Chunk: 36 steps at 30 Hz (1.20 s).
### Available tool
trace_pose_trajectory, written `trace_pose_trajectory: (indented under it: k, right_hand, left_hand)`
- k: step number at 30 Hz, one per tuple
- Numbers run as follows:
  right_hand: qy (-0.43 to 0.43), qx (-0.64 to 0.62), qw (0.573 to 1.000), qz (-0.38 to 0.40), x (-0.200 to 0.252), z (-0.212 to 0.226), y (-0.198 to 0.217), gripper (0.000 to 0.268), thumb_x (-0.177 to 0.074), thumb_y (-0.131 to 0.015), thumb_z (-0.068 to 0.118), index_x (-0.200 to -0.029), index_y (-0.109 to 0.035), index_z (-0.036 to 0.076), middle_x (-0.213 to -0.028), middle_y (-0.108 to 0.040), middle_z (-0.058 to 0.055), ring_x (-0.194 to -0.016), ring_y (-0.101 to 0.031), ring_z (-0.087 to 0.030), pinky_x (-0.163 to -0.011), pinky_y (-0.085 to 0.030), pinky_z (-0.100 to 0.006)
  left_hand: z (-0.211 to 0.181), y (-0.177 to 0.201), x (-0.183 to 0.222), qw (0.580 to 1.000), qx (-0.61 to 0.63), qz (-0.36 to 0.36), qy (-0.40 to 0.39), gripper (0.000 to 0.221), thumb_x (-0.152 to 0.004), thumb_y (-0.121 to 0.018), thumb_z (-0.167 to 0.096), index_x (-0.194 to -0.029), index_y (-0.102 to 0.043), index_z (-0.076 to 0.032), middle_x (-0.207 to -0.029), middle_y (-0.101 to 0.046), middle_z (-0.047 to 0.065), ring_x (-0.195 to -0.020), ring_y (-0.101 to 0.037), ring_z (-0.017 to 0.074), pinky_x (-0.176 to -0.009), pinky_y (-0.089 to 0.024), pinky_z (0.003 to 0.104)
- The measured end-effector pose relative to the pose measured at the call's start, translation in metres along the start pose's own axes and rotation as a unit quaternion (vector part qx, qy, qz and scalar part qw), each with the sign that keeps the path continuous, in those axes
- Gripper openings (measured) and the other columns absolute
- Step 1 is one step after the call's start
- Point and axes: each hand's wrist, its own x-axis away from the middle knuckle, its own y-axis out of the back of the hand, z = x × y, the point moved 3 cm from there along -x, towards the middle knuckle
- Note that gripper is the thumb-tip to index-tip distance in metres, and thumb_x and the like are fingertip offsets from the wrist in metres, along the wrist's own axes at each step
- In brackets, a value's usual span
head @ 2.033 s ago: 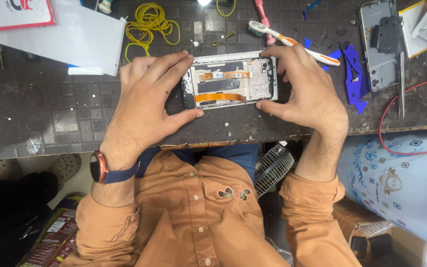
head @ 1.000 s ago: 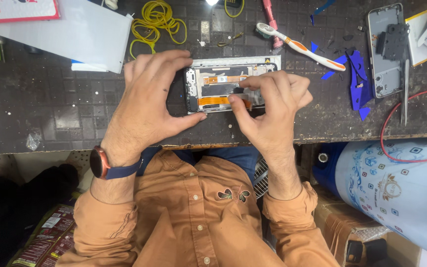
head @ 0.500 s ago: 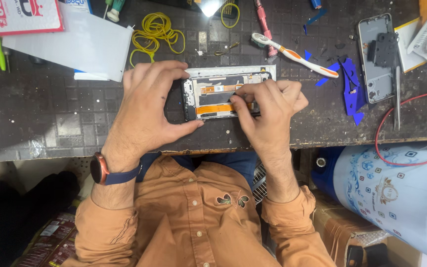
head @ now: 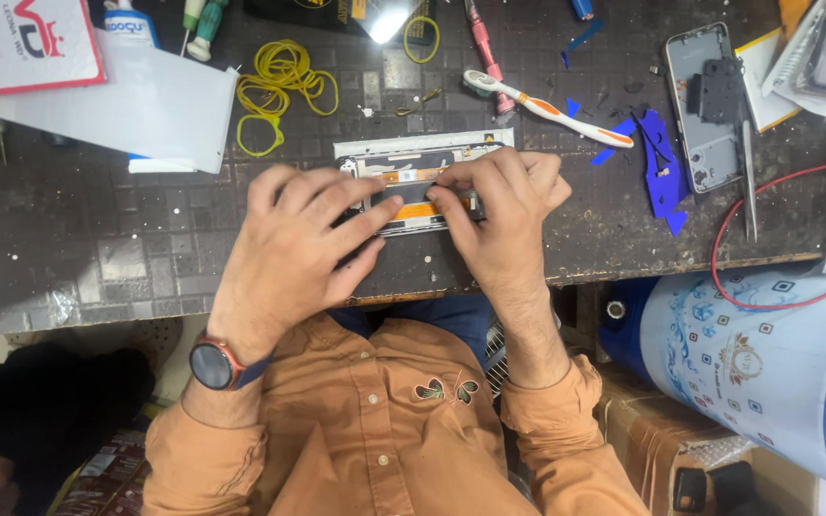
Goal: The person repairs a disassembled smartphone by hand, using tweezers to adjust internal components and ribbon cables. They then place the battery and back cover onto the device chassis.
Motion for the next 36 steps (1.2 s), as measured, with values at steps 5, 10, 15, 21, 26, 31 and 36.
trace_pose_trajectory:
  k: [5,10,15,21,26,31,36]
  right_hand:
    - [-0.005,0.001,1.000,0.003,0.001,0.000,0.001,0.018,-0.089,-0.087,0.024,-0.101,-0.074,0.019,-0.104,-0.061,0.005,-0.111,-0.046,-0.022,-0.099,-0.026,-0.042]
    - [-0.020,-0.034,0.999,-0.017,-0.001,-0.001,0.014,0.020,-0.089,-0.086,0.024,-0.102,-0.072,0.017,-0.108,-0.062,0.001,-0.114,-0.046,-0.024,-0.100,-0.029,-0.041]
    - [-0.038,-0.042,0.996,-0.063,-0.003,-0.045,0.050,0.011,-0.101,-0.077,0.021,-0.106,-0.069,0.015,-0.112,-0.065,-0.001,-0.114,-0.053,-0.018,-0.104,-0.036,-0.039]
    - [-0.240,0.183,0.937,-0.176,0.016,-0.181,0.108,0.009,-0.103,-0.071,0.019,-0.110,-0.069,0.013,-0.112,-0.064,-0.005,-0.117,-0.050,-0.028,-0.102,-0.030,-0.051]
    - [-0.285,0.295,0.908,-0.085,0.031,-0.282,0.142,0.018,-0.100,-0.071,0.024,-0.112,-0.075,0.010,-0.122,-0.062,-0.014,-0.121,-0.040,-0.040,-0.097,-0.026,-0.057]
    - [-0.321,0.238,0.916,-0.042,0.025,-0.319,0.142,0.046,-0.094,-0.081,0.043,-0.120,-0.072,0.005,-0.127,-0.057,-0.020,-0.124,-0.034,-0.045,-0.102,-0.023,-0.059]
    - [-0.375,0.190,0.906,-0.050,0.022,-0.317,0.140,0.067,-0.082,-0.082,0.048,-0.132,-0.062,0.008,-0.134,-0.047,-0.022,-0.124,-0.031,-0.044,-0.103,-0.021,-0.067]
  left_hand:
    - [0.004,-0.001,0.001,0.999,0.032,-0.008,0.011,0.027,-0.088,-0.078,-0.022,-0.115,-0.077,-0.019,-0.123,-0.068,-0.001,-0.118,-0.058,0.0226,-0.105,-0.038,0.047]
    - [0.002,0.001,-0.002,0.999,0.045,-0.010,0.020,0.027,-0.087,-0.078,-0.022,-0.114,-0.078,-0.018,-0.121,-0.068,-0.001,-0.117,-0.058,0.0233,-0.105,-0.039,0.047]
    - [0.001,0.003,-0.006,0.998,0.056,-0.010,0.028,0.026,-0.086,-0.079,-0.020,-0.112,-0.078,-0.019,-0.121,-0.069,-0.002,-0.116,-0.058,0.0237,-0.104,-0.041,0.047]
    - [-0.003,0.002,-0.009,0.998,0.046,0.003,0.038,0.025,-0.085,-0.080,-0.019,-0.110,-0.078,-0.017,-0.121,-0.068,-0.002,-0.116,-0.057,0.0260,-0.103,-0.042,0.045]
    - [-0.003,0.004,-0.010,0.997,0.056,0.004,0.050,0.027,-0.083,-0.081,-0.020,-0.110,-0.079,-0.017,-0.119,-0.068,-0.002,-0.115,-0.057,0.0257,-0.100,-0.043,0.043]
    - [-0.003,0.002,-0.009,0.997,0.056,-0.008,0.052,0.026,-0.083,-0.081,-0.019,-0.109,-0.078,-0.018,-0.119,-0.068,-0.003,-0.114,-0.058,0.0257,-0.099,-0.044,0.043]
    - [-0.001,0.002,-0.008,0.997,0.064,-0.012,0.047,0.027,-0.081,-0.081,-0.019,-0.108,-0.078,-0.019,-0.119,-0.069,-0.003,-0.113,-0.059,0.0251,-0.098,-0.044,0.043]
